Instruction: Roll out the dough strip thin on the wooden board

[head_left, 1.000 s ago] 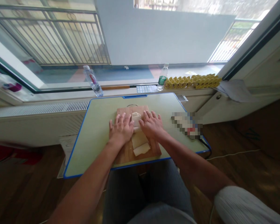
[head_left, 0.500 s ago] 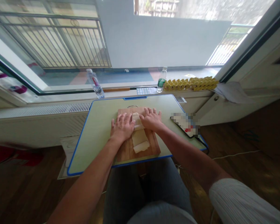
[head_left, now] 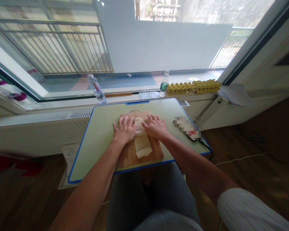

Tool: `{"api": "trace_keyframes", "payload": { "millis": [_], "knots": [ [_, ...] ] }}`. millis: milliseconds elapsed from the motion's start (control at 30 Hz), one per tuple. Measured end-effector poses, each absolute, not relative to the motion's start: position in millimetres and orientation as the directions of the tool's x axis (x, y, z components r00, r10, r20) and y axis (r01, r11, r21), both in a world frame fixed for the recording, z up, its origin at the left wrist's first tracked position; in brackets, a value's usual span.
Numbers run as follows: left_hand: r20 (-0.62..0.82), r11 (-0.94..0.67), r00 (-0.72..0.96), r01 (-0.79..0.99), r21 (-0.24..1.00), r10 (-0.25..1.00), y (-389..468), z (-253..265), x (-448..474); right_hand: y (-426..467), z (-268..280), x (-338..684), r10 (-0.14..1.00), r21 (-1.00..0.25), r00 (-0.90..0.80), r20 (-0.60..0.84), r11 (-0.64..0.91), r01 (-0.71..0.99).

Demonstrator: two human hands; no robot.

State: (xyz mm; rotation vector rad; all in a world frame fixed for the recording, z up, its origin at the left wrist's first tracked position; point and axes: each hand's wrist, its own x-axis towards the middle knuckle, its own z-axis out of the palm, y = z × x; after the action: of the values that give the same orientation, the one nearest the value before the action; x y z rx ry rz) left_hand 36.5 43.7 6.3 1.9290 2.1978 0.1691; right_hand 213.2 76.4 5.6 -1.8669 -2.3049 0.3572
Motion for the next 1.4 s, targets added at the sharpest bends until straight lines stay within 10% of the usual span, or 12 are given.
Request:
{"api": "trace_keyframes", "payload": {
  "millis": [1400],
  "knots": [
    [-0.059,0.076,-0.064,0.969,0.236,0.996,62,3,34,96,3,212,0.974,-0.284,-0.222,0.046,0.225,0.932]
  ]
}}
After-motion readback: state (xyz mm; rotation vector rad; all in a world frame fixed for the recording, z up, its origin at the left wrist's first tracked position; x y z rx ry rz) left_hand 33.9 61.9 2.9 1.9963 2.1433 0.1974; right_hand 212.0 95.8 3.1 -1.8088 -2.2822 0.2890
